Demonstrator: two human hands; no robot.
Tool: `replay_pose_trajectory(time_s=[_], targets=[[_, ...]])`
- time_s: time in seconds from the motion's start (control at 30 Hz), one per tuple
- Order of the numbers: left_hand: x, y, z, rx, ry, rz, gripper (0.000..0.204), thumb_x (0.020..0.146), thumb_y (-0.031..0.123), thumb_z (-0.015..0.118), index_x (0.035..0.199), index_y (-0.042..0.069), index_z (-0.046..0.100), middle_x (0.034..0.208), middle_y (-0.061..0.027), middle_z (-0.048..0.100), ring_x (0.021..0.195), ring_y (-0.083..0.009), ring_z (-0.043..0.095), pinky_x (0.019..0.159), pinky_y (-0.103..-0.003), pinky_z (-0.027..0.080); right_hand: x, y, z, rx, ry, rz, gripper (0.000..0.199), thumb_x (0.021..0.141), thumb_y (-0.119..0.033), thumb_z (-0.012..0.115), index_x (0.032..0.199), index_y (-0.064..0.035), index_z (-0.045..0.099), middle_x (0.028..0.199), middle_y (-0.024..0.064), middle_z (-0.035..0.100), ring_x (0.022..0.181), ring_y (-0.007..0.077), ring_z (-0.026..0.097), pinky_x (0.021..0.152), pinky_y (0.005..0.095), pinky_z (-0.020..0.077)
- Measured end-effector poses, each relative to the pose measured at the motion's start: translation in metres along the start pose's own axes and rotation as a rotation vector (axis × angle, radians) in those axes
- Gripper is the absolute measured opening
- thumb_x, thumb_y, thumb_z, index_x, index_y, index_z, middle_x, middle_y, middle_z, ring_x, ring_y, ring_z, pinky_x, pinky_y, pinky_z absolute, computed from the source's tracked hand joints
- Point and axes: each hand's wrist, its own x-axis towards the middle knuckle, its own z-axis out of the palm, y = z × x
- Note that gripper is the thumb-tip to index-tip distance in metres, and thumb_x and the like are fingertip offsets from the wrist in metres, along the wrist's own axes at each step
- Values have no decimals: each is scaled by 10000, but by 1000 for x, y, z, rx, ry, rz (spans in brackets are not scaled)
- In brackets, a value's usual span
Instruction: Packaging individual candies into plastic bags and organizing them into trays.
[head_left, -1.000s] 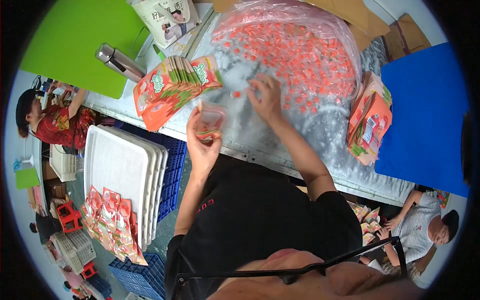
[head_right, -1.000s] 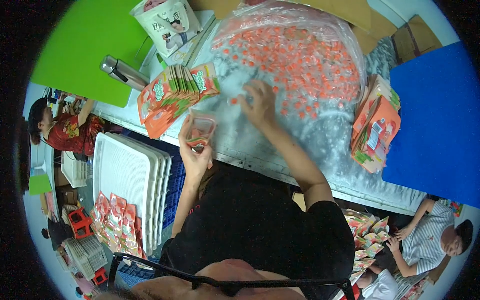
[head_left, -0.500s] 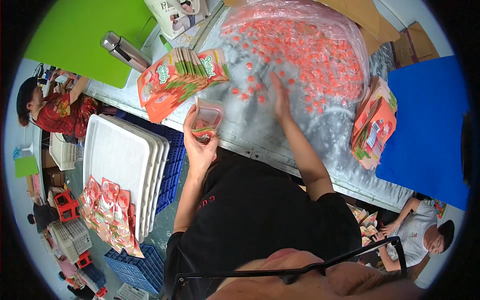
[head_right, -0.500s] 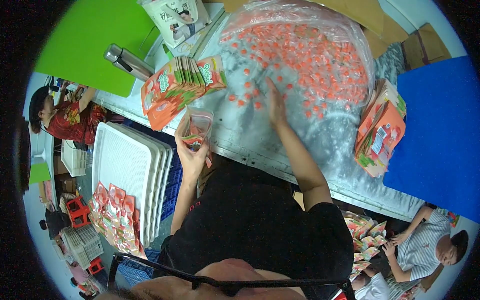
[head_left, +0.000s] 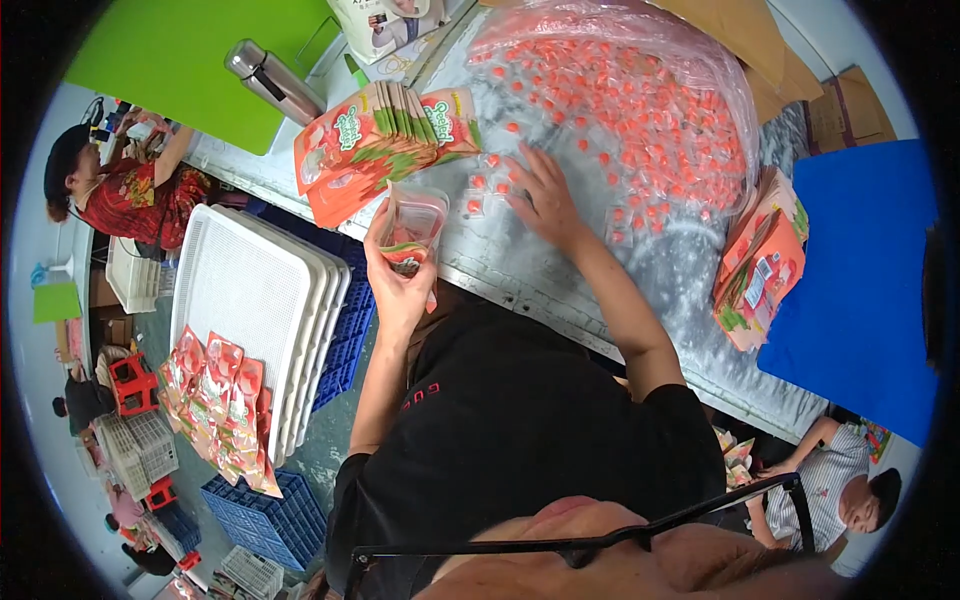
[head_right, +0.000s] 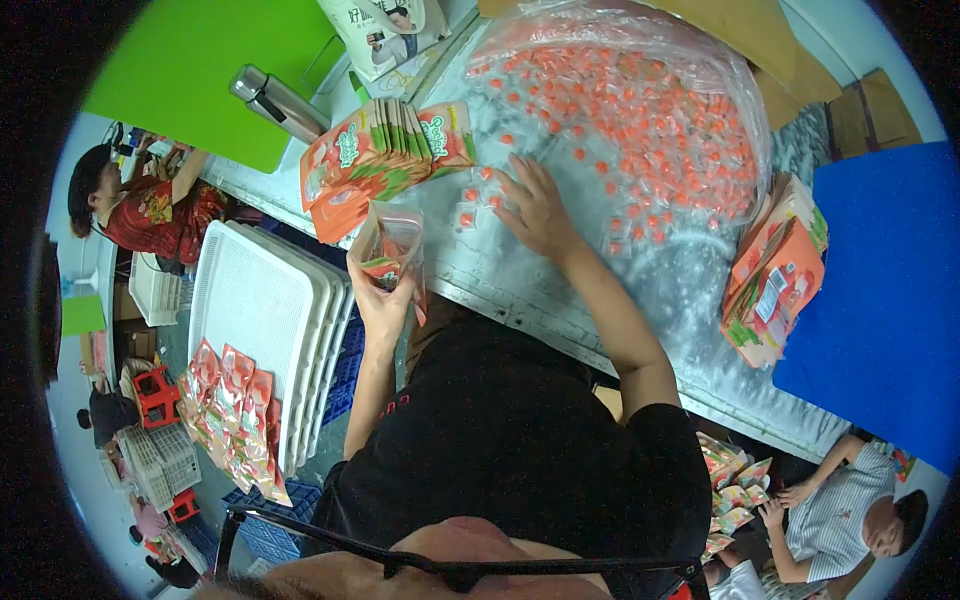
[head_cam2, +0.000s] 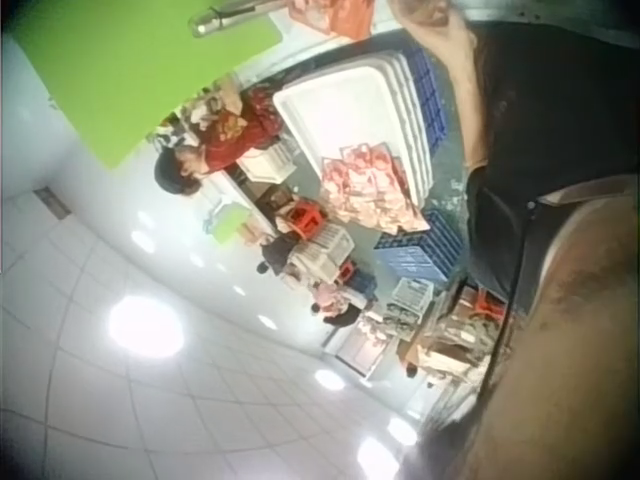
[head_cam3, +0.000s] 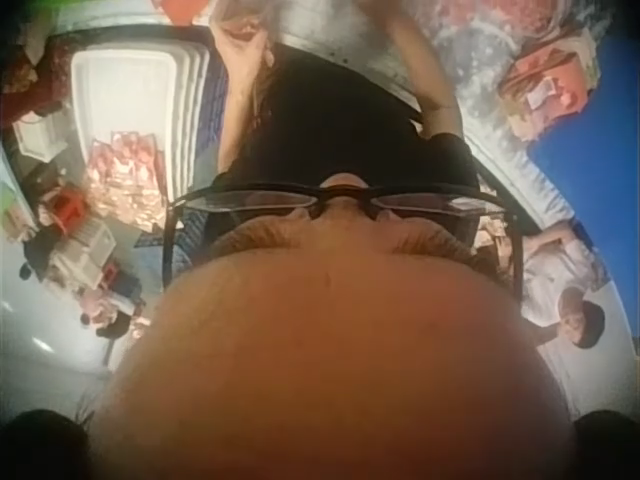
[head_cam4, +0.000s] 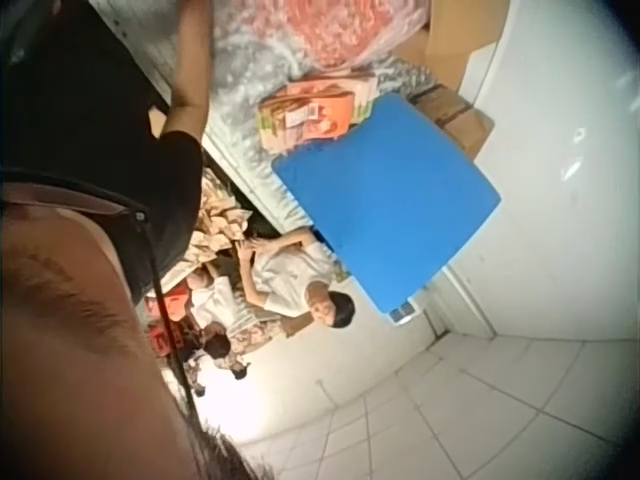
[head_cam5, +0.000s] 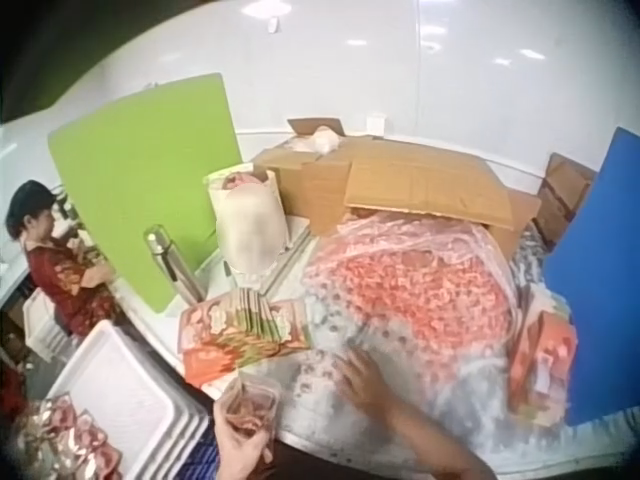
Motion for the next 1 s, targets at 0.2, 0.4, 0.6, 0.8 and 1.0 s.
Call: replay_pose_trajectory(time_s=[0.2,0.4,0.6,0.8,1.0], targets=[[1,15,-7,51,22,57,761,801,-98,659,1493,2,358,990,-107,632,717,-111,622,553,-234,531,24,0,16,-71,-149,-58,624,926,-366,680,1463,-84,531,1542,164,456,1449,402,367,1208,527,280],[4,12,-6,61,26,119,783,800,-95,652,1510,9,341,886,-73,624,684,-101,608,515,-223,517,11,1,12,63,-87,-20,602,907,-273,715,1426,-27,536,1473,158,512,1384,395,443,1166,489,361],[5,10,-4,60,34,139,781,796,-103,651,1506,9,346,911,-74,622,689,-101,611,499,-218,513,7,5,5,184,-77,72,530,941,-202,674,1424,-27,546,1509,172,488,1385,379,456,1156,476,377],[-1,12,-4,47,22,-14,706,805,-100,645,1455,15,393,1077,-126,625,766,-127,647,571,-240,546,18,-11,11,-52,-164,-116,526,934,-291,693,1424,-136,582,1542,147,467,1431,382,397,1175,543,330],[3,-2,-2,110,18,145,696,781,-92,660,1427,0,420,1493,-208,470,1254,-284,578,1013,-368,510,24,-30,37,-6,-203,-246,408,860,-318,760,1227,-155,687,1369,99,569,1322,334,486,1120,509,391]])
